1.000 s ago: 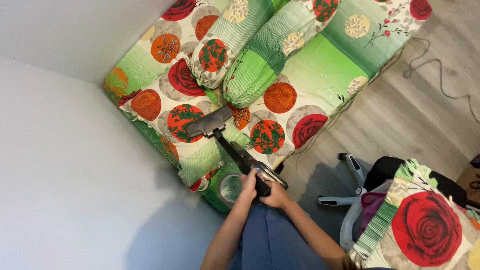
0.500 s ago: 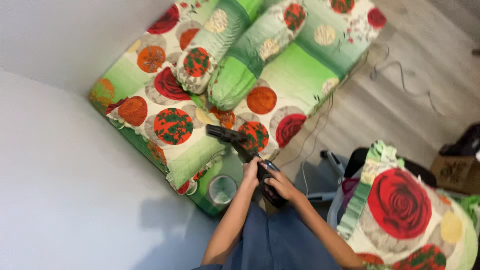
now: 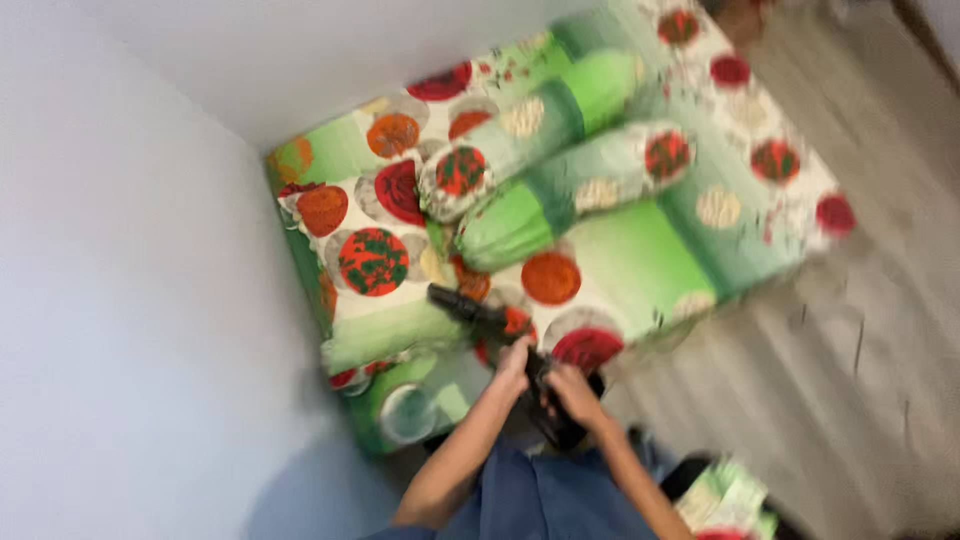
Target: The person uses a vacuum to clean the surface of a bed, including pillows and bolsters, before folding a pink cloth and placing it on the bed.
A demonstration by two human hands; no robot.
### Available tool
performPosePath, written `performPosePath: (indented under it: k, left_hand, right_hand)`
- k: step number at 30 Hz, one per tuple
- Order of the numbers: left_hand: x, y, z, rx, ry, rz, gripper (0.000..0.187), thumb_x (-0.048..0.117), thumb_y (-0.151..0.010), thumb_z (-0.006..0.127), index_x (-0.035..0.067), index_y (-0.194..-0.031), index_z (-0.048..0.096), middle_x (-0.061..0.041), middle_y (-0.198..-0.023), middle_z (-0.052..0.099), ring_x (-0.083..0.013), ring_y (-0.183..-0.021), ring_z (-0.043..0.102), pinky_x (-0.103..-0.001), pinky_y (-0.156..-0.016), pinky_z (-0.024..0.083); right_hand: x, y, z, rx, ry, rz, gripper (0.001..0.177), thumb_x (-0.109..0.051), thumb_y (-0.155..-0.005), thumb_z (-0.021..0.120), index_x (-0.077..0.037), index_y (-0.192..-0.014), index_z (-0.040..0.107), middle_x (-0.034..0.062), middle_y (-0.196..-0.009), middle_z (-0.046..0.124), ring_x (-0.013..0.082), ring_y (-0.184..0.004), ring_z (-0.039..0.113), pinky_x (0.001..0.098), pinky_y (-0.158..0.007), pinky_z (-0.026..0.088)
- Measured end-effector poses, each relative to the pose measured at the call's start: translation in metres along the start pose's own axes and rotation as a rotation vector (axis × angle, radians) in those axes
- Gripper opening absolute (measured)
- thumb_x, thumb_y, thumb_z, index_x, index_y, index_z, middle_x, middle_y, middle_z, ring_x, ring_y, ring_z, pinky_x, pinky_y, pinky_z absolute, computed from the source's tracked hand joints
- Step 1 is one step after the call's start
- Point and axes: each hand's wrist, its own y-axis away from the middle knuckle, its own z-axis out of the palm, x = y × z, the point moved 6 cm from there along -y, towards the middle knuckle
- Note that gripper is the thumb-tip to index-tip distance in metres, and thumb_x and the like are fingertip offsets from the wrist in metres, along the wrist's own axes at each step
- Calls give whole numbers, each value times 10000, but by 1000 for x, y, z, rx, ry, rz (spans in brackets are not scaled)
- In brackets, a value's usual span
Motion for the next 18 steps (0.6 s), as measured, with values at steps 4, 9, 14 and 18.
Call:
performPosePath:
  k: [4, 9, 14, 18]
  left_hand:
    - [-20, 4, 57, 47, 182, 55, 141, 81, -816, 656, -26, -896, 610, -139, -718, 631, -278, -601, 631, -425, -562, 543]
    - [-37, -4, 105, 69, 249, -39, 162, 108, -849, 671, -34, -883, 603, -138, -724, 652, -262, -624, 643, -406, -612, 581]
    - [-37, -17, 149, -79, 320, -81, 137, 112, -872, 643, -6, -892, 576, -131, -700, 600, -274, -600, 606, -415, -597, 568]
    - [-40, -32, 184, -204, 296, -138, 84, 75, -881, 597, 6, -908, 559, -138, -703, 578, -287, -612, 594, -411, -605, 575]
  right_hand:
    - [-25, 5, -63, -49, 97, 108, 333, -289, -900, 536, 15, -887, 671, 77, -628, 663, 153, -493, 626, 319, -492, 520]
    - [-80, 2, -124, -190, 242, 52, 287, -241, -885, 558, 14, -943, 675, 85, -632, 652, 162, -483, 602, 331, -486, 499]
    - [-100, 9, -164, -322, 167, 95, 379, -343, -979, 586, -19, -1175, 612, 23, -785, 666, 102, -609, 623, 291, -585, 536]
    - [-91, 19, -181, -241, 58, 109, 515, -475, -1018, 543, -35, -1283, 585, 5, -799, 647, 86, -635, 610, 265, -603, 523]
